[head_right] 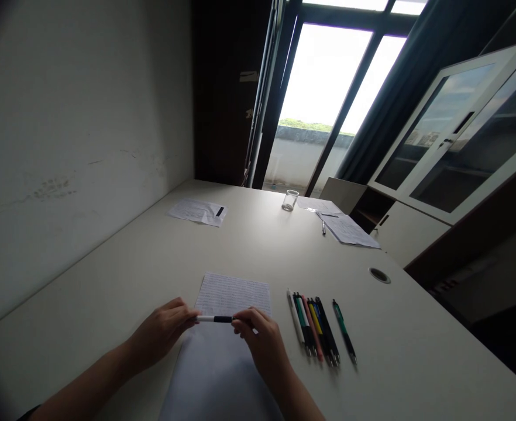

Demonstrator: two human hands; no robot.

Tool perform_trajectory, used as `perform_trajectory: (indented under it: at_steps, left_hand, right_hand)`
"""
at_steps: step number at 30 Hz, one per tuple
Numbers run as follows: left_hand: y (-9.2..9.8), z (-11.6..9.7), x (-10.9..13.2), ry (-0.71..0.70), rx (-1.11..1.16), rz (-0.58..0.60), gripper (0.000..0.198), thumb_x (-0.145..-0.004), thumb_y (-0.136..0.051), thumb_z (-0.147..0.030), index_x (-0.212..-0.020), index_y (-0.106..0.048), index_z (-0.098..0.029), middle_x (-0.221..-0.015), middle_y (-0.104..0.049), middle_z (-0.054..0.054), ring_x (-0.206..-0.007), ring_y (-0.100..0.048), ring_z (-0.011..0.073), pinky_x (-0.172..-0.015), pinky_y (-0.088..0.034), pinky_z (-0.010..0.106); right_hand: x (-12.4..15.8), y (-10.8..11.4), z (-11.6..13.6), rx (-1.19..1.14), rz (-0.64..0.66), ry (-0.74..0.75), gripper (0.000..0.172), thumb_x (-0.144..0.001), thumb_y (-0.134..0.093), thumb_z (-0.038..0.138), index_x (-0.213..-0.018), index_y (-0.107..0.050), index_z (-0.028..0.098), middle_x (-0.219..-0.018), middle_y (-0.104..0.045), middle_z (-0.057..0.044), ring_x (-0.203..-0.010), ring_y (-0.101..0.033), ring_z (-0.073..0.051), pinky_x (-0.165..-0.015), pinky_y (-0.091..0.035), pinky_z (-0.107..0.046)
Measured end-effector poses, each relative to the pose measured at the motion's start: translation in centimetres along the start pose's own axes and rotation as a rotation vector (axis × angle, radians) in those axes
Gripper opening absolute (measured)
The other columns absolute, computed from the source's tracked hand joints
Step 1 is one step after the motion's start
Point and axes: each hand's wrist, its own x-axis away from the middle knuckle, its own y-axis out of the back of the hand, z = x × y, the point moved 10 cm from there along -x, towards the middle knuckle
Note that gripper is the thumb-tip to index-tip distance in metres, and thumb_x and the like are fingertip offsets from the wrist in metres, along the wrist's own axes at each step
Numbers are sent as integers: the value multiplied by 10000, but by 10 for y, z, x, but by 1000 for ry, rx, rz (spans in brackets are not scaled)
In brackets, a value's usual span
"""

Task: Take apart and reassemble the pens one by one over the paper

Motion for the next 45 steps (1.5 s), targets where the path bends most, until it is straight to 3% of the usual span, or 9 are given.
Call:
perform_trajectory:
  at_steps: [9,14,20,27,30,37,40,43,45]
  left_hand:
    - [3,-10,-3,-41,32,-18,184,-1018,-476,-151,-1119,-628,-175,-870,-698,59,-808,-603,189,-674,-528,273]
    - [5,-16,-7,-49,43,-11,183,-1020,-472,-163,-1105,-632,-188,-829,-689,49,-788,-604,192,-671,-529,272]
    - [7,-17,-9,-39,66,-15,203,-1035,-441,-192,-1074,-639,-182,-824,-672,62,-772,-600,193,-657,-526,270]
    - [4,-13,-6,-14,101,1,201,-1031,-446,-196,-1084,-639,-189,-838,-668,72,-802,-607,203,-693,-543,288]
    - [4,-15,-6,-13,98,0,187,-1023,-463,-187,-1084,-639,-194,-844,-671,72,-801,-608,205,-693,-543,291]
    - [-1,-26,-8,-68,85,-2,167,-1012,-483,-151,-1084,-626,-197,-866,-699,63,-801,-608,199,-682,-532,275]
    - [-3,-23,-7,-42,93,1,167,-1010,-487,-150,-1084,-630,-198,-871,-693,64,-812,-611,199,-689,-537,277]
    - [-1,-21,-7,-26,98,-3,183,-1016,-480,-161,-1103,-637,-196,-884,-688,73,-822,-613,199,-695,-544,282]
    - [2,-23,-9,-29,99,-6,193,-1022,-469,-172,-1109,-641,-192,-877,-687,76,-818,-614,197,-689,-546,280]
  right_hand:
    - [5,-7,1,204,64,-17,475,-1055,-387,412,-682,-581,192,-649,-607,-9,-571,-562,-126,-579,-419,-233]
    - [6,-1,-8,57,-42,-75,251,-968,-579,441,-957,-629,195,-664,-605,25,-536,-580,-128,-573,-464,-234]
    - [5,-2,-10,-81,-39,-99,188,-882,-696,324,-763,-634,192,-690,-624,13,-579,-615,-129,-569,-476,-218]
    - [9,6,0,10,-38,-35,80,-868,-703,291,-863,-692,211,-810,-700,-21,-711,-649,-165,-650,-503,-241]
    - [13,6,1,46,1,-32,144,-914,-665,343,-867,-691,209,-795,-712,-26,-699,-656,-169,-641,-496,-244]
    - [23,-1,-6,167,108,-73,535,-1053,-382,446,-671,-647,182,-648,-655,-24,-541,-590,-123,-569,-456,-231]
    - [23,4,-2,162,95,-51,510,-1064,-338,446,-823,-702,182,-700,-675,-30,-569,-611,-128,-598,-486,-240]
    - [23,14,1,107,28,-10,351,-1017,-478,473,-1156,-656,204,-826,-705,-39,-662,-650,-149,-644,-535,-253]
    - [23,17,1,69,2,7,370,-965,-577,490,-1215,-622,221,-898,-712,-54,-716,-665,-162,-645,-557,-254]
